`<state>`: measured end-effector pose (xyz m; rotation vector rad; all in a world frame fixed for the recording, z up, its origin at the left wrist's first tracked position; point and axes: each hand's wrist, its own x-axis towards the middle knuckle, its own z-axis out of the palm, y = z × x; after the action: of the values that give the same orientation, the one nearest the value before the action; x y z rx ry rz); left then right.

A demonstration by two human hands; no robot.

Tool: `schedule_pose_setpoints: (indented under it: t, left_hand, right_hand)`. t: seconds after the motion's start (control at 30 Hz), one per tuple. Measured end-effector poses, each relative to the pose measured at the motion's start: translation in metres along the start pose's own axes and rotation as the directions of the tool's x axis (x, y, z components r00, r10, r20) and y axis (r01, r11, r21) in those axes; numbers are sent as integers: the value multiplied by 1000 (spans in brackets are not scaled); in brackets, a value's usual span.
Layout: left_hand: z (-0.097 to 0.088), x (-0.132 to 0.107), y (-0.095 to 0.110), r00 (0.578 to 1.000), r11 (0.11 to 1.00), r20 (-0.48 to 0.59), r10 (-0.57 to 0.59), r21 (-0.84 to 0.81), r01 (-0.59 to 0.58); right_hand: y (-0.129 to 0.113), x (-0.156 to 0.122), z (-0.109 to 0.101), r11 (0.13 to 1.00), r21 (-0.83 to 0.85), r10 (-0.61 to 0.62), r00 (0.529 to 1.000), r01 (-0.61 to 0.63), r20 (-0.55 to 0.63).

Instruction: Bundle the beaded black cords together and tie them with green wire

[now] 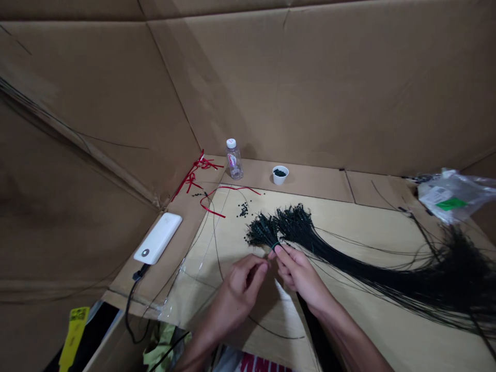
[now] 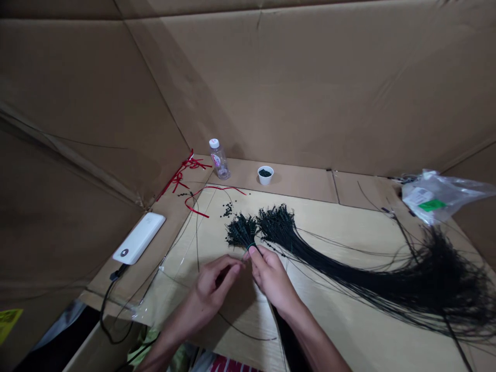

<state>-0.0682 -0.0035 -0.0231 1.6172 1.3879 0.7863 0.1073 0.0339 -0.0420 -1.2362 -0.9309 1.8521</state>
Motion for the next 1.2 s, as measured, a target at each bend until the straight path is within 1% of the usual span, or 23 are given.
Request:
schedule_pose_setpoints:
  t: [0.1,0.17,0.3,0.4,0.5,0.57,0.6,0.7,0.77,0.83,0.9,0.97,1.1,1.17,1.2]
  left_hand:
    - [-1,-1,3,1000,999,18,13,53,-14]
    - [-2,-1,6,999,1000,34,5,28,-6]
    - [-2,-2,10,992,984,81,-96,-144,107]
    - [0,-2,7,977,928,136,-167,-314,202]
    - [3,-3,5,968,891,173,-184,-387,238]
    - [3,-4,7,966,902,186,-180,-360,238]
    - [2,-5,9,966,918,186,-177,-322,230]
    - [-4,-7,17,976,977,134,-170,-104,184]
    - [-11,-10,23,988,993,99,-121,25,119]
    - [-19,-14,29,994,996,98,-42,80,35]
    - [-26,-19,33,994,994,112,10,104,-22]
    - [-34,-25,35,992,993,128,7,114,-22]
    - [-51,-38,38,974,1000,228,-7,-10,9]
    - [-61,-46,36,974,999,226,-12,-36,20]
    - [-66,-50,34,979,1000,201,-11,-24,17]
  right_hand:
    - [0,0,-1,1000,0,-8,1000,8,-10]
    - [-1,0,0,1000,2,-10,1000,10,-10]
    - [-5,-3,0,1000,14,2,1000,-2,24]
    - [-8,-5,0,1000,20,0,998,-1,61]
    - [-7,-5,0,1000,8,-11,996,11,85]
    - [-5,-4,0,1000,-3,-27,995,28,94]
    - [-3,-4,0,999,-7,-37,995,38,96]
    - [1,-1,-1,997,-16,-67,993,69,100]
    - [3,-1,-2,997,-18,-78,992,81,104]
    - [3,0,-3,996,-18,-82,991,85,106]
    - [3,-1,-4,996,-15,-84,991,86,106]
    - [2,-2,-5,996,-13,-86,991,88,102]
    - [-3,-4,-4,995,-14,-92,991,94,101]
    - [-5,-6,-3,995,-19,-92,991,94,94]
    - [-5,-6,-3,995,-22,-92,992,94,87]
